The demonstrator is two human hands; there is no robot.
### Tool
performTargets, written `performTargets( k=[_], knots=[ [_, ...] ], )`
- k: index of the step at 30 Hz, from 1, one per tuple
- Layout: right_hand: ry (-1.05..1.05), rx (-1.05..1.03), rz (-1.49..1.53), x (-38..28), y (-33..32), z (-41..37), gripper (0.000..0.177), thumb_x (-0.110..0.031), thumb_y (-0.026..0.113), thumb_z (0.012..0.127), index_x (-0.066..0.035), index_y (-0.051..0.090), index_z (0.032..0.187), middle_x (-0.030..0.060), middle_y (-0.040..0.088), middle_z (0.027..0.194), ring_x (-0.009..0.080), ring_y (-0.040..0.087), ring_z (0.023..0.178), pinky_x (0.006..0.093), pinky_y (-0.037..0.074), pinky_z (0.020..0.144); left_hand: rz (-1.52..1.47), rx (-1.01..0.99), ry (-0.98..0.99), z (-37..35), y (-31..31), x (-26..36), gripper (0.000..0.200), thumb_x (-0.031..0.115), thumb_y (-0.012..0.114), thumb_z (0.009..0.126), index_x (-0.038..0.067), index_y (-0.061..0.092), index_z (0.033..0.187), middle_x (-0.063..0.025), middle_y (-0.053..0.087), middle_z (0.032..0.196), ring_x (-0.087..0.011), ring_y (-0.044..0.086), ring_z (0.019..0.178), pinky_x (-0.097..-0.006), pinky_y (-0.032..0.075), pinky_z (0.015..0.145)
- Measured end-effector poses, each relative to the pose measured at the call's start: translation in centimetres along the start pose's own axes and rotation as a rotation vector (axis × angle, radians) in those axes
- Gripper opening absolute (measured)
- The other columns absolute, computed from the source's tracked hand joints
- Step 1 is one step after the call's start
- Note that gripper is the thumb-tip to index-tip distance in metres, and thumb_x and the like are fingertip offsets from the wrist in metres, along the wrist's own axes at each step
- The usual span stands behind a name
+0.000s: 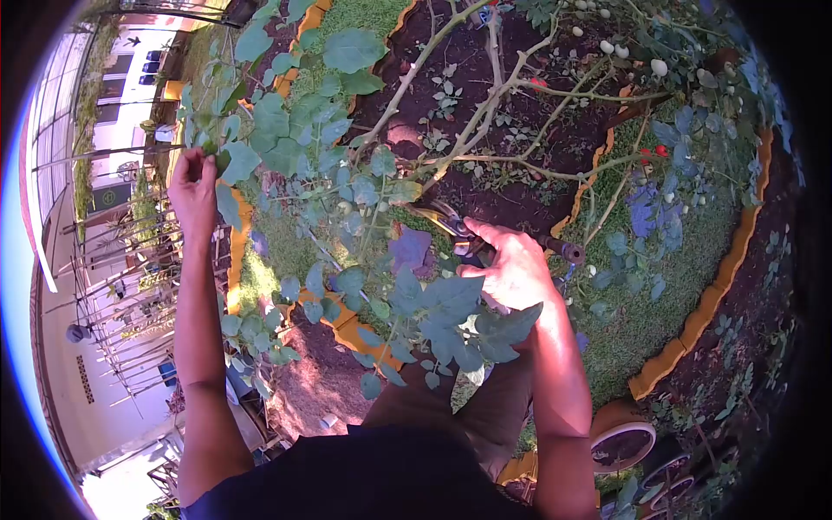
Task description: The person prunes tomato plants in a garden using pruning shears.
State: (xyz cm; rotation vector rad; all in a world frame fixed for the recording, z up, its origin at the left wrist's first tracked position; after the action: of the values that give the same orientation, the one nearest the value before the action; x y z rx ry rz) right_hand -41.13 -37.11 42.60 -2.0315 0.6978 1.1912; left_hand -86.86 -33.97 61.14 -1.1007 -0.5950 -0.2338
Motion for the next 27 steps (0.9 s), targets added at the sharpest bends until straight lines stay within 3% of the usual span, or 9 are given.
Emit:
performTargets(
  k=[5, 9, 10, 12, 14, 18, 21, 24, 27],
  knots=[
    [-0.207, 0.104, -0.270, -3.0, 1.7, 1.4, 0.074, -0.028, 0.082, 0.066, -0.006, 0.061, 0.133, 0.0170, 0.070, 0.108, 0.0364, 0.066, 0.102, 0.0503, 0.047, 0.097, 0.182, -0.188, 0.042, 5.2, 8.0, 3.4, 0.044, 0.015, 0.063, 0.098, 0.000, 0.052, 0.138, -0.0097, 0.069, 0.114, -0.0158, 0.068, 0.091, -0.0282, 0.052, 0.081],
    [-0.266, 0.096, -0.274, -2.2, 3.5, 2.1, 0.077, -0.029, 0.083, 0.064, -0.002, 0.059, 0.133, 0.0169, 0.068, 0.100, 0.0330, 0.064, 0.104, 0.0486, 0.045, 0.097, -0.013, -0.117, -0.122, -5.3, 5.6, -3.8, 0.027, 0.013, 0.061, 0.098, 0.004, 0.059, 0.123, -0.0049, 0.067, 0.097, -0.0119, 0.063, 0.077, -0.0251, 0.049, 0.068],
    [-0.320, 0.135, -0.332, -2.1, 4.0, 2.2, 0.074, -0.027, 0.079, 0.068, -0.001, 0.058, 0.133, 0.0165, 0.067, 0.097, 0.0310, 0.063, 0.103, 0.0456, 0.044, 0.096, -0.185, 0.002, -0.436, -10.2, 5.9, -4.7, 0.017, 0.011, 0.062, 0.097, 0.007, 0.061, 0.113, -0.0008, 0.062, 0.083, -0.0089, 0.058, 0.068, -0.0229, 0.046, 0.062],
    [-0.312, 0.126, -0.361, -2.0, 4.5, 2.6, 0.075, -0.029, 0.080, 0.067, -0.003, 0.058, 0.134, 0.0144, 0.066, 0.100, 0.0303, 0.063, 0.101, 0.0451, 0.044, 0.095, -0.451, 0.000, -0.700, -19.0, 7.4, -9.0, 0.016, 0.012, 0.067, 0.094, 0.009, 0.062, 0.109, -0.0014, 0.065, 0.081, -0.0080, 0.058, 0.065, -0.0222, 0.046, 0.057],
    [-0.323, 0.128, -0.343, -2.4, 4.8, 2.5, 0.071, -0.027, 0.078, 0.069, -0.005, 0.059, 0.134, 0.0136, 0.065, 0.100, 0.0306, 0.062, 0.100, 0.0455, 0.044, 0.096, -0.494, -0.214, -0.827, -25.1, 9.9, -9.2, 0.026, 0.016, 0.063, 0.097, 0.007, 0.057, 0.121, -0.0090, 0.067, 0.110, -0.0170, 0.066, 0.087, -0.0323, 0.056, 0.072],
    [-0.392, 0.264, -0.316, -3.2, 5.2, 2.8, 0.067, -0.025, 0.076, 0.069, -0.007, 0.061, 0.131, 0.0130, 0.065, 0.097, 0.0291, 0.063, 0.097, 0.0463, 0.043, 0.097, -0.802, -0.380, -0.912, -27.0, 16.3, -2.8, 0.045, 0.019, 0.068, 0.094, 0.011, 0.047, 0.133, -0.0104, 0.062, 0.128, -0.0226, 0.065, 0.107, -0.0401, 0.057, 0.084],
    [-0.453, 0.296, -0.403, -3.9, 5.0, 2.9, 0.045, -0.020, 0.060, 0.084, 0.001, 0.060, 0.124, 0.0136, 0.067, 0.097, 0.0247, 0.063, 0.096, 0.0365, 0.042, 0.088, -0.968, -0.413, -0.943, -27.0, 19.2, -3.1, 0.065, 0.024, 0.072, 0.090, 0.014, 0.039, 0.145, -0.0104, 0.054, 0.140, -0.0257, 0.059, 0.121, -0.0420, 0.053, 0.099],
    [-0.428, 0.290, -0.391, -3.9, 5.3, 3.3, 0.057, -0.024, 0.070, 0.077, -0.007, 0.062, 0.130, 0.0125, 0.065, 0.096, 0.0284, 0.063, 0.095, 0.0463, 0.044, 0.096, -1.146, -0.449, -0.898, -26.0, 21.3, -0.2, 0.045, 0.020, 0.058, 0.102, 0.011, 0.041, 0.143, -0.0099, 0.057, 0.136, -0.0229, 0.063, 0.113, -0.0394, 0.052, 0.098],
    [-0.402, 0.256, -0.397, -4.0, 5.4, 3.4, 0.054, -0.024, 0.068, 0.079, -0.007, 0.062, 0.130, 0.0125, 0.065, 0.095, 0.0289, 0.064, 0.094, 0.0464, 0.044, 0.096, -1.228, -0.361, -0.917, -25.7, 22.0, -0.1, 0.049, 0.022, 0.059, 0.102, 0.012, 0.039, 0.146, -0.0076, 0.057, 0.137, -0.0239, 0.061, 0.117, -0.0406, 0.050, 0.102]
  ],
)
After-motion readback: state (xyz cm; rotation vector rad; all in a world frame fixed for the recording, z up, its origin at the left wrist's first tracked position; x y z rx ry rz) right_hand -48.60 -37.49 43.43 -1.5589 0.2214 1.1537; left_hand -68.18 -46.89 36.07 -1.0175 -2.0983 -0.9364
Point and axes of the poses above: each hand's wrist, its own z-axis towards the middle knuckle, its own y-axis out of the palm, x = y × z, the point moved 5 cm from there along z, towards the middle knuckle
